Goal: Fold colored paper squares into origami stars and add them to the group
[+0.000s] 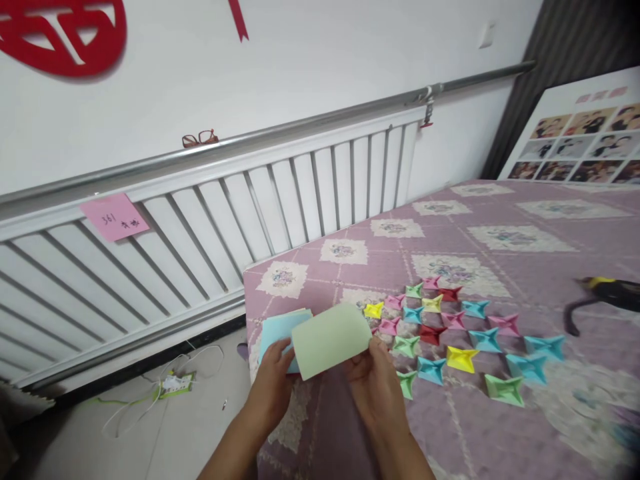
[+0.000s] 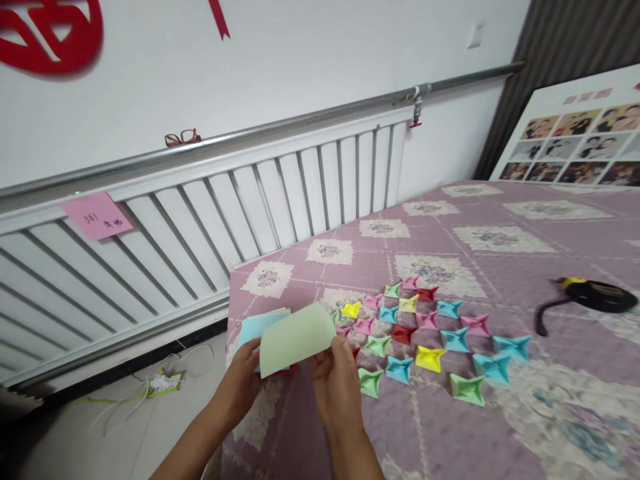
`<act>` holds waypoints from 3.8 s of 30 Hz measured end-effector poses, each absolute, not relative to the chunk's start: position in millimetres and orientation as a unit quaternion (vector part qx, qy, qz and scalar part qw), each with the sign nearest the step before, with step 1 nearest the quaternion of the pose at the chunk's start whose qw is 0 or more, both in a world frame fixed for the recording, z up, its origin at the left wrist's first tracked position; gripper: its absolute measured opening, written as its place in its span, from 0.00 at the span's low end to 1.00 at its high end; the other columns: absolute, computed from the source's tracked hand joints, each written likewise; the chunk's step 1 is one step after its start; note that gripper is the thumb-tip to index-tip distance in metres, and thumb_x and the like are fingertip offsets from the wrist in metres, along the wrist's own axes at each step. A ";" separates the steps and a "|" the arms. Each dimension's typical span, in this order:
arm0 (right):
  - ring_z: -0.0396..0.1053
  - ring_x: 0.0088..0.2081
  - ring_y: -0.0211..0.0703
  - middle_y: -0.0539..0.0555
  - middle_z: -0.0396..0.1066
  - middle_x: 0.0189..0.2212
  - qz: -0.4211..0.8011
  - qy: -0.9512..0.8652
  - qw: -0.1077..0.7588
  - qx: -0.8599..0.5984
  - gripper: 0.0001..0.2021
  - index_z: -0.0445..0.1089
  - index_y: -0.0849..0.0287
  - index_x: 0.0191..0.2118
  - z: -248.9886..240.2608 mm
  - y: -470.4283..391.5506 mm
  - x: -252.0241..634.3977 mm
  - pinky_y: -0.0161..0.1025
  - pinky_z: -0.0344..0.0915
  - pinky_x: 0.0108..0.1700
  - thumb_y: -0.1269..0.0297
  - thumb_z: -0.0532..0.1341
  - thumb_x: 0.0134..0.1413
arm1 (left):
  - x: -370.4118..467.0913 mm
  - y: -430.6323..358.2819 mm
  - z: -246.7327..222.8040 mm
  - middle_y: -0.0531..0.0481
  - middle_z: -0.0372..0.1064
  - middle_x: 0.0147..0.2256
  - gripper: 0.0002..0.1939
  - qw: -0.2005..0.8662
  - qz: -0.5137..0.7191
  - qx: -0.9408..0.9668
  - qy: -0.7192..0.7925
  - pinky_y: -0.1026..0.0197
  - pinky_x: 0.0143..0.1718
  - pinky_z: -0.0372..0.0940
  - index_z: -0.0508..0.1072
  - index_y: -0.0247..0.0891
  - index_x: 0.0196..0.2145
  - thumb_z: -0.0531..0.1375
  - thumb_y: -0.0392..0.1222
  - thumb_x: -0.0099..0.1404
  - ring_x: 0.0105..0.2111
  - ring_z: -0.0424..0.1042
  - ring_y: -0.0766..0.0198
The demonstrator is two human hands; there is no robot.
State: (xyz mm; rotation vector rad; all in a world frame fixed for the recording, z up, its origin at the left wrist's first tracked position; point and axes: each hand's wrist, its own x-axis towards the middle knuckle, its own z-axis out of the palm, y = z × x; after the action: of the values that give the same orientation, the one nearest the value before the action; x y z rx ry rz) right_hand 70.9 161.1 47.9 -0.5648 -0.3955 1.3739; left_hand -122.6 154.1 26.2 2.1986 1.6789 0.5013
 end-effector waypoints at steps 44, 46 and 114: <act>0.55 0.21 0.34 0.45 0.57 0.19 0.577 -0.379 0.501 -0.522 0.16 0.63 0.57 0.25 2.1 168.1 53.8 0.31 0.54 0.19 0.48 0.56 0.47 | -133.9 179.6 35.2 0.48 0.76 0.28 0.14 0.549 0.577 0.277 0.538 0.60 0.30 0.70 0.71 0.35 0.42 0.61 0.31 0.56 0.27 0.76 0.59; 0.54 0.21 0.34 0.44 0.57 0.19 0.576 -0.383 0.500 -0.521 0.16 0.63 0.57 0.25 1.1 168.2 53.3 0.31 0.54 0.19 0.49 0.56 0.47 | -133.7 179.3 35.9 0.48 0.76 0.29 0.14 0.550 0.576 0.278 0.536 0.61 0.30 0.70 0.71 0.36 0.42 0.60 0.30 0.57 0.27 0.76 0.60; 0.63 0.31 0.42 0.52 0.70 0.29 0.271 -0.391 0.640 -0.603 0.17 0.66 0.57 0.33 27.1 162.1 86.9 0.36 0.60 0.34 0.48 0.50 0.58 | -150.3 184.0 29.5 0.44 0.76 0.36 0.20 0.512 0.544 0.318 0.584 0.62 0.32 0.68 0.72 0.35 0.44 0.66 0.31 0.52 0.33 0.75 0.58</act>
State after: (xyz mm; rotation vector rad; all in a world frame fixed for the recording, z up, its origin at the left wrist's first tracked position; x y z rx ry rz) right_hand 86.9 162.1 27.1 -1.3754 -0.8916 0.6179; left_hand -150.3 184.0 29.5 0.7641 1.4047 1.3075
